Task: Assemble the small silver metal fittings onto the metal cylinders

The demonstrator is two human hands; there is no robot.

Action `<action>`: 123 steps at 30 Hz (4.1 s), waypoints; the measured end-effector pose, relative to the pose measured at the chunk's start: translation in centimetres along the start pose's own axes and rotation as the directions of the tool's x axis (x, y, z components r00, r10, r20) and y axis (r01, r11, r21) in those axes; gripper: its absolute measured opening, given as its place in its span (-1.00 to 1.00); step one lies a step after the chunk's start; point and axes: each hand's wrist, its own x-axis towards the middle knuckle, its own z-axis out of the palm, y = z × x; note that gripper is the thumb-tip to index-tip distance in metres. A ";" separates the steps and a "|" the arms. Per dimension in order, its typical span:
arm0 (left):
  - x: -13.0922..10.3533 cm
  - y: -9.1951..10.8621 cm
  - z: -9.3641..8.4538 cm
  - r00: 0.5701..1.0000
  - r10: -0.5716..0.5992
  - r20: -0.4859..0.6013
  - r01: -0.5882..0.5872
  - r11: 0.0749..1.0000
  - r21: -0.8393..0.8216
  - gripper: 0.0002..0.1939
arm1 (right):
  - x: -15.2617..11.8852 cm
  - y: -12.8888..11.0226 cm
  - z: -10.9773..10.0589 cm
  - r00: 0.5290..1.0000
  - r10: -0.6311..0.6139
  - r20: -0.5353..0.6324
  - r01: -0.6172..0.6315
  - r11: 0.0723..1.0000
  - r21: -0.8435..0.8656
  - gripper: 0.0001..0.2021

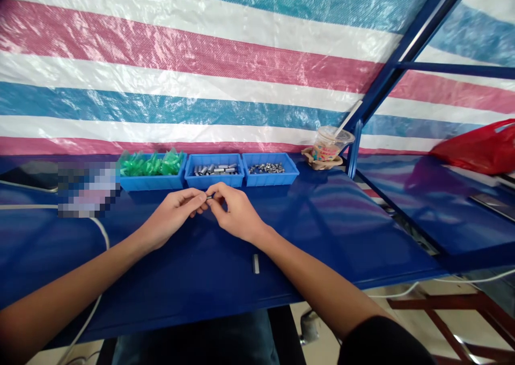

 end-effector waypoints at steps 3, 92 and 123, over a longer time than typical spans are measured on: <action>0.0 -0.1 -0.2 0.986 0.146 -0.075 -0.134 0.981 0.140 -0.79 | 0.3 -0.1 -0.2 0.984 0.172 0.039 -0.176 0.965 0.194 -0.87; 0.5 0.6 -1.9 0.980 0.197 0.035 -0.197 0.925 0.324 -0.72 | 0.5 0.8 0.5 0.974 0.224 -0.029 -0.196 0.904 0.380 -0.82; 0.5 1.7 -2.1 0.901 0.421 0.107 -0.332 0.508 0.795 -0.68 | 3.6 1.2 -1.4 0.797 -0.386 -0.464 0.195 0.892 -0.408 -0.86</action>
